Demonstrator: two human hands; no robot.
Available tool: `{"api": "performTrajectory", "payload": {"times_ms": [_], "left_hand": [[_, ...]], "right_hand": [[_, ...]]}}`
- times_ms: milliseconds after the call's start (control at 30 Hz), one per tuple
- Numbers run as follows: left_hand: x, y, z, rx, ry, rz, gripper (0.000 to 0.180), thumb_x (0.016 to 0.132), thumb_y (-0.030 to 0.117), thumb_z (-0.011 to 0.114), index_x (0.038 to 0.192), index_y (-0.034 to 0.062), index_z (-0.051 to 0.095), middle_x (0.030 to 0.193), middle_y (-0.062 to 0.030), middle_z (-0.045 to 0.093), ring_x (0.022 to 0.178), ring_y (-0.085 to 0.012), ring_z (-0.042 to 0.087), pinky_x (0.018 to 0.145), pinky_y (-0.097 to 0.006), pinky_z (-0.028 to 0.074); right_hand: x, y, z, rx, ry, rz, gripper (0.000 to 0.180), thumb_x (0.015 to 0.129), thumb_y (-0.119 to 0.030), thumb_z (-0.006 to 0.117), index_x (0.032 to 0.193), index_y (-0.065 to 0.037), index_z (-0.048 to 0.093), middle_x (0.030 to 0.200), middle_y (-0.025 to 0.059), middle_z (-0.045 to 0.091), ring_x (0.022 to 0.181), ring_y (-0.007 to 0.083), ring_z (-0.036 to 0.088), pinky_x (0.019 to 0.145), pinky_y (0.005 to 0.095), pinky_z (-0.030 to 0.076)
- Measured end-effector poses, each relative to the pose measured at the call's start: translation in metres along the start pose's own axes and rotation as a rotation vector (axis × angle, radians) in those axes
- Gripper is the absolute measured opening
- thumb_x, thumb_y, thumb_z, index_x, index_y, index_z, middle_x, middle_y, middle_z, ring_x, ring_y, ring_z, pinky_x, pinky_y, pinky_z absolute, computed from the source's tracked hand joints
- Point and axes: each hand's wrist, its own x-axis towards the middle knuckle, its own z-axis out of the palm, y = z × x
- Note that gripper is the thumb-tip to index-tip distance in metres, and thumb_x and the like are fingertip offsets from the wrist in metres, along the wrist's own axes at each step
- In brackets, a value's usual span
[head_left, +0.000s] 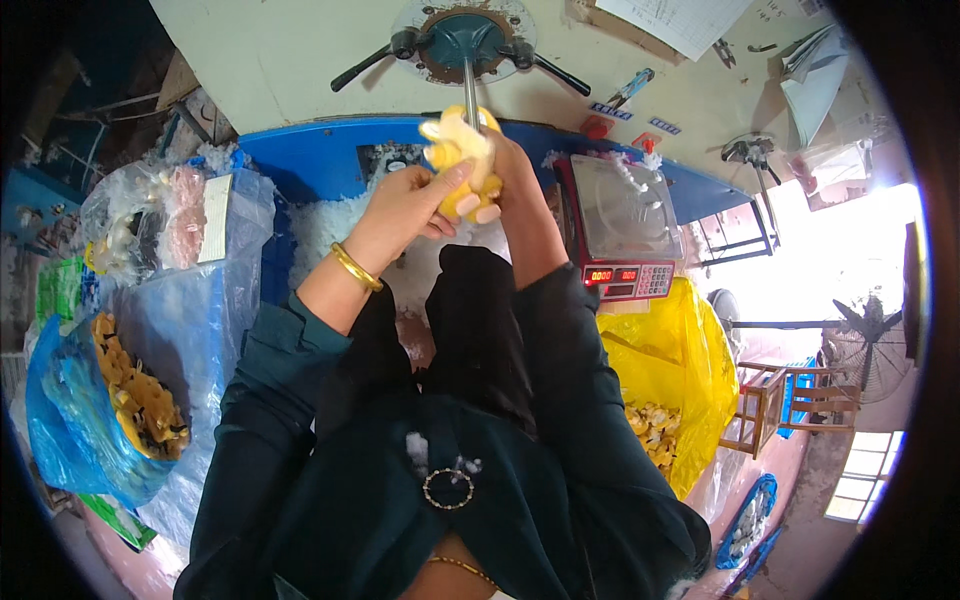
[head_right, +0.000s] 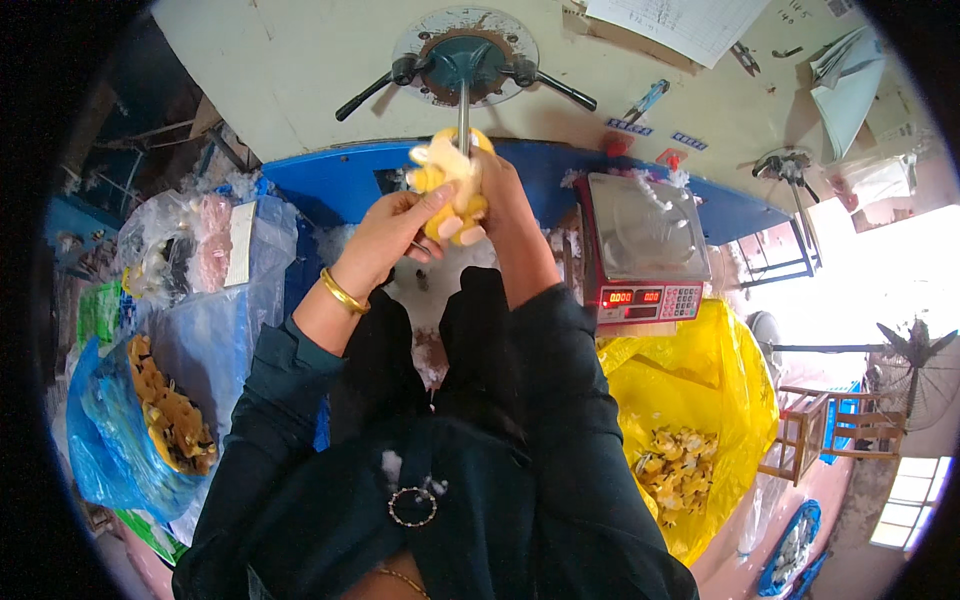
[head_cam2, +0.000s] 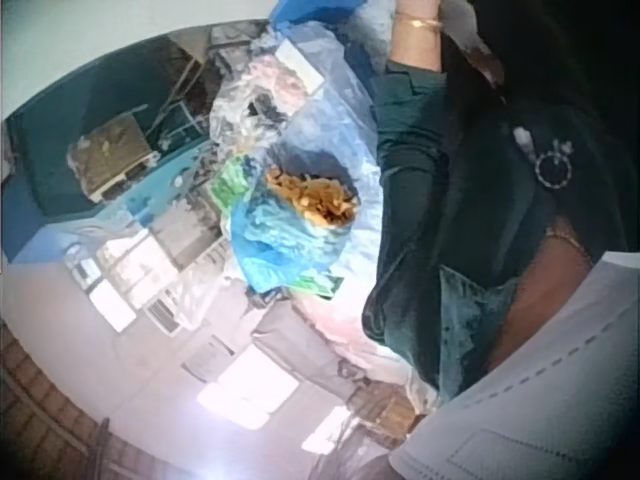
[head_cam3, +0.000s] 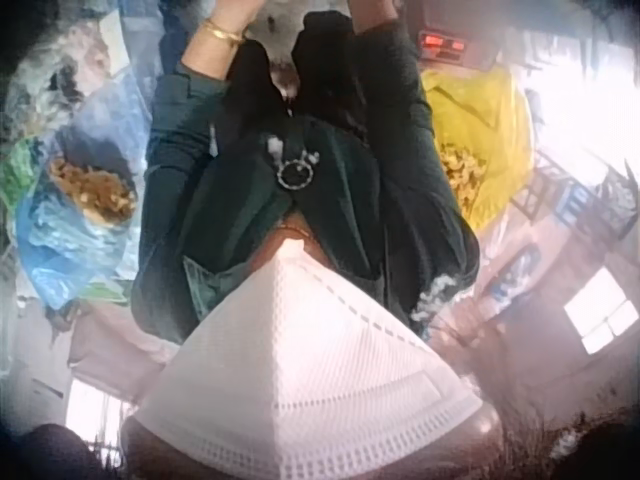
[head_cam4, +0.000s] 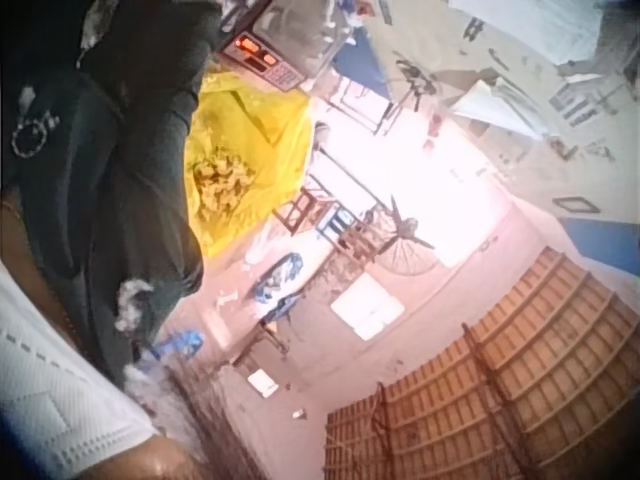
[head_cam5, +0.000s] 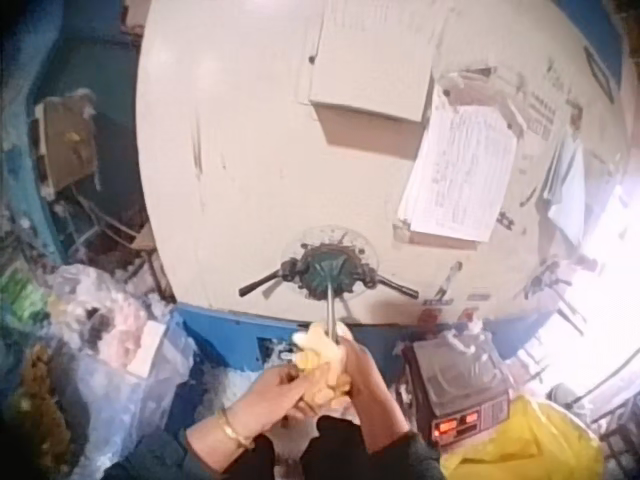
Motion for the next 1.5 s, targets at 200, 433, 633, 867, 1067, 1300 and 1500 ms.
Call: {"api": "performTrajectory", "payload": {"times_ms": [200,433,633,867,1067,1300,1500], "left_hand": [[-0.001,-0.011,0.014,0.501,0.071,0.329,0.035,0.089,0.033,0.059,0.099,-0.0006,0.056,0.077,-0.0129,0.064,0.062,-0.0228,0.066,0.052,-0.031,0.052],[0.059,-0.020,0.020,1.244,0.402,0.603,0.014,0.077,0.016,0.063,0.081,0.0028,0.062,0.080,-0.0165,0.065,0.071,-0.0330,0.066,0.061,-0.040,0.053],[0.038,-0.030,0.023,1.235,0.263,0.439,0.017,0.078,0.015,0.062,0.089,0.0020,0.061,0.081,-0.0200,0.064,0.069,-0.0376,0.063,0.060,-0.044,0.051],[0.002,-0.003,0.023,-0.096,-0.111,0.124,0.027,0.089,0.020,0.062,0.105,-0.0008,0.058,0.088,-0.0093,0.065,0.073,-0.0170,0.066,0.061,-0.026,0.054],[0.034,0.016,0.031,-0.300,-0.031,0.149,0.025,0.087,0.018,0.065,0.104,0.0011,0.060,0.090,-0.0046,0.064,0.074,-0.0111,0.064,0.060,-0.022,0.052],[-0.005,0.004,0.007,-0.461,-0.288,-0.029,0.028,0.082,0.004,0.062,0.109,0.0004,0.056,0.087,-0.0055,0.062,0.064,-0.0112,0.058,0.047,-0.021,0.042],[0.077,0.006,-0.022,-0.506,-0.329,-0.128,0.028,0.083,0.015,0.070,0.106,0.0011,0.059,0.085,-0.0068,0.063,0.057,-0.0084,0.055,0.042,-0.018,0.039]], "right_hand": [[-0.010,0.008,-0.004,-0.037,-0.075,-0.128,0.025,0.096,-0.021,0.053,0.113,-0.002,0.058,0.098,0.0073,0.064,0.083,0.0166,0.064,0.070,0.0307,0.053],[0.061,-0.006,-0.008,-0.155,-0.260,-0.292,0.022,0.092,-0.011,0.055,0.112,-0.002,0.059,0.096,0.0055,0.064,0.081,0.0124,0.063,0.072,0.0265,0.051],[0.025,0.006,-0.011,-0.382,-0.139,-0.404,0.020,0.095,-0.012,0.051,0.108,0.001,0.060,0.095,0.0055,0.064,0.081,0.0121,0.062,0.072,0.0280,0.051],[0.046,-0.016,-0.013,-0.899,0.217,-0.379,0.030,0.092,-0.021,0.055,0.102,0.006,0.063,0.095,0.0175,0.068,0.080,0.0257,0.066,0.069,0.0359,0.051],[0.097,-0.016,-0.013,-0.671,0.318,-0.428,0.025,0.092,-0.015,0.053,0.102,0.006,0.063,0.090,0.0124,0.066,0.076,0.0186,0.064,0.064,0.0330,0.051],[-0.021,-0.014,0.016,-0.308,0.193,-0.152,0.036,0.092,-0.025,0.053,0.101,0.007,0.064,0.089,0.0133,0.067,0.083,0.0175,0.066,0.068,0.0324,0.052],[0.062,-0.024,0.002,-0.486,0.060,-0.295,0.029,0.093,-0.017,0.047,0.102,0.007,0.061,0.092,0.0156,0.066,0.079,0.0236,0.067,0.065,0.0367,0.055]]}}
